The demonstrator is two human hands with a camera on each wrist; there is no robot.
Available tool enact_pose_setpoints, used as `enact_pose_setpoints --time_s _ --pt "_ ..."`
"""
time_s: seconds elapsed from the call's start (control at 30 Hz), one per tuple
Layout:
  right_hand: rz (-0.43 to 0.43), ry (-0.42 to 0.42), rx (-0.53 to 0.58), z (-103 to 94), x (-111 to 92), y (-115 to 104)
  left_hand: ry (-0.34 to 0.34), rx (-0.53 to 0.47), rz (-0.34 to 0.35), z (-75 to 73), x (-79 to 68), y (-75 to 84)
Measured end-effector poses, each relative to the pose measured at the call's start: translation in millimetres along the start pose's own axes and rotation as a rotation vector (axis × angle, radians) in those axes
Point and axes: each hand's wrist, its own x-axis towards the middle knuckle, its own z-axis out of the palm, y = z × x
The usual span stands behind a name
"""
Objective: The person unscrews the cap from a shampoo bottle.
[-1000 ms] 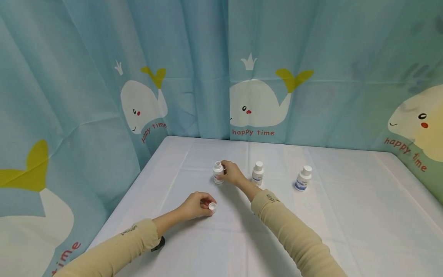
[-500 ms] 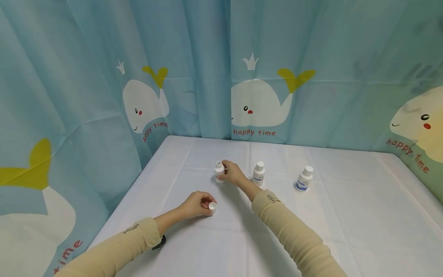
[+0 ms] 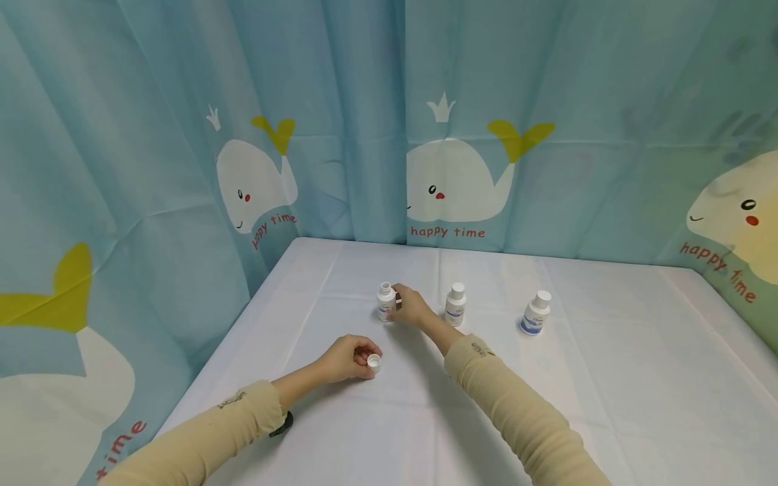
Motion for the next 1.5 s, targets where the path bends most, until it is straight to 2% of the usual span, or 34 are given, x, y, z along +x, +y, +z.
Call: enact_pose_setpoints --time_s 0.63,1.07,1.27,1.5 --pt "0.047 -0.027 0.012 -11.2 -9 11 0.024 0.024 -0.033 -0.7 -0.5 1.1" --pt "0.025 -0.032 -0.008 -15.9 -24 15 0.058 0.062 -0.051 4.0 -3.1 3.2" --pt "0.000 -0.026 -0.032 -19.9 -31 17 0.055 0.062 -0.037 3.3 -4.0 4.4" --pt "-0.037 -0.039 -0.023 -27.9 -40 23 0.051 0.128 -0.035 -1.0 -4.0 8.1"
